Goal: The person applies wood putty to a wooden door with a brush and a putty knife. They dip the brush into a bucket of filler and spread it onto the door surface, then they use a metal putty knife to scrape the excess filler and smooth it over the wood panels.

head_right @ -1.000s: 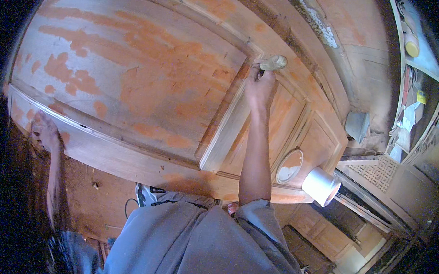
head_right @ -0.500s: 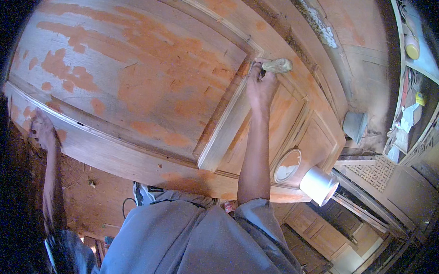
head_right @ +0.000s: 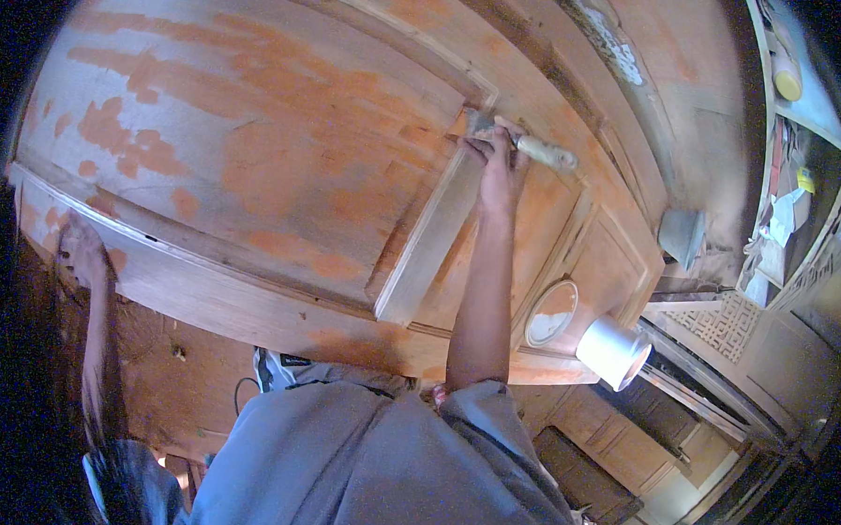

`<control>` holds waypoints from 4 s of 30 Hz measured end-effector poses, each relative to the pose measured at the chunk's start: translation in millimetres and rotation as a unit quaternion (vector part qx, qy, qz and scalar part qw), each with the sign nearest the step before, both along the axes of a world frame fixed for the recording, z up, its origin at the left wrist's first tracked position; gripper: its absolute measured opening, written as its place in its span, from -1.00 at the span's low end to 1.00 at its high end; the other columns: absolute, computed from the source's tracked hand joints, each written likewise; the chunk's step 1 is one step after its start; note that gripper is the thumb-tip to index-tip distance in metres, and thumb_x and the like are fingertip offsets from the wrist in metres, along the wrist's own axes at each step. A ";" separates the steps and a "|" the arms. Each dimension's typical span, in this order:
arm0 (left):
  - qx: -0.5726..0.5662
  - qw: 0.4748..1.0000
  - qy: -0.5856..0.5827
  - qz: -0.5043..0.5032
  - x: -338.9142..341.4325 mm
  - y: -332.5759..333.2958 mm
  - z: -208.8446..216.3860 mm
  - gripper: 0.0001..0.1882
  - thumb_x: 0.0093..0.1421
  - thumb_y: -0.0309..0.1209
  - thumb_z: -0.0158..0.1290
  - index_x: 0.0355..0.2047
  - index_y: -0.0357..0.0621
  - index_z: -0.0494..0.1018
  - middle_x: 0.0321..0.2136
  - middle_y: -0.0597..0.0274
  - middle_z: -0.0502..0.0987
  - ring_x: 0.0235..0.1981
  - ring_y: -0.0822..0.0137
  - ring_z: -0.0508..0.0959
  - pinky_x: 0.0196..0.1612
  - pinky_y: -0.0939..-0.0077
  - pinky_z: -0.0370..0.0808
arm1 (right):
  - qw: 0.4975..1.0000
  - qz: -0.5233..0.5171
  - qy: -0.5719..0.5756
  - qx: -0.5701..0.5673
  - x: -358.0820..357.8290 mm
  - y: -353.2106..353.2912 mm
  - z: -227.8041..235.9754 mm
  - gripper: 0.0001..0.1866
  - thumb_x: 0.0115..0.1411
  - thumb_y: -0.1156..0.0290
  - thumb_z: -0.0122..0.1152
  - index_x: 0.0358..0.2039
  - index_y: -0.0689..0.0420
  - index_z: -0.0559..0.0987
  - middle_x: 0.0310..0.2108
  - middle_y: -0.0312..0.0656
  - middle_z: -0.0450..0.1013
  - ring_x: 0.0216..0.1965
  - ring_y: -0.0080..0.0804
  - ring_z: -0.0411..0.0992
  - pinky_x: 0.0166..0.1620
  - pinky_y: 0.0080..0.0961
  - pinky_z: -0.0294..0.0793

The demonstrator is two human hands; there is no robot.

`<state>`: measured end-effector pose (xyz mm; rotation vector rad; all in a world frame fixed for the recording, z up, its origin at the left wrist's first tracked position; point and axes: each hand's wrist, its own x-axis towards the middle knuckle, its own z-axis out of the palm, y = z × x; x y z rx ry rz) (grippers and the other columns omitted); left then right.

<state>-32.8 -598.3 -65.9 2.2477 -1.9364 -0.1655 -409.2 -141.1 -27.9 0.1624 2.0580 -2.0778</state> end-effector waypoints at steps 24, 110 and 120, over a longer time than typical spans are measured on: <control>-0.011 1.000 0.005 -0.001 1.0 0.1 -1.0 0.04 0.12 0.49 -0.39 0.33 -0.10 -0.02 0.32 -0.24 -0.09 0.29 -0.22 0.11 0.24 -0.09 0.17 | 0.908 0.115 0.134 0.381 -4.3 -23.6 29.3 -0.82 0.32 0.50 -0.03 -0.14 0.29 0.45 -0.35 -0.12 0.47 -0.29 -0.42 0.50 -0.21 -0.45 0.50; 0.012 1.000 -0.020 -0.002 17.9 -15.3 -22.9 0.02 0.17 0.44 -0.40 0.34 -0.17 -0.06 0.32 -0.32 -0.09 0.30 -0.35 0.06 0.24 -0.13 0.17 | 0.976 0.057 0.110 0.177 -5.1 -20.0 8.2 -0.82 0.35 0.43 -0.04 -0.16 0.27 0.45 -0.35 -0.15 0.46 -0.38 -0.41 0.51 -0.33 -0.48 0.63; 0.043 0.999 0.024 0.005 -0.5 4.9 6.7 0.02 0.16 0.44 -0.40 0.34 -0.15 -0.06 0.34 -0.33 -0.14 0.28 -0.39 0.08 0.24 -0.13 0.18 | 0.980 -0.103 -0.053 -0.159 -1.6 17.0 0.7 -0.73 0.32 0.28 0.08 -0.06 0.15 0.41 -0.20 -0.10 0.42 -0.28 -0.19 0.52 -0.12 -0.18 0.63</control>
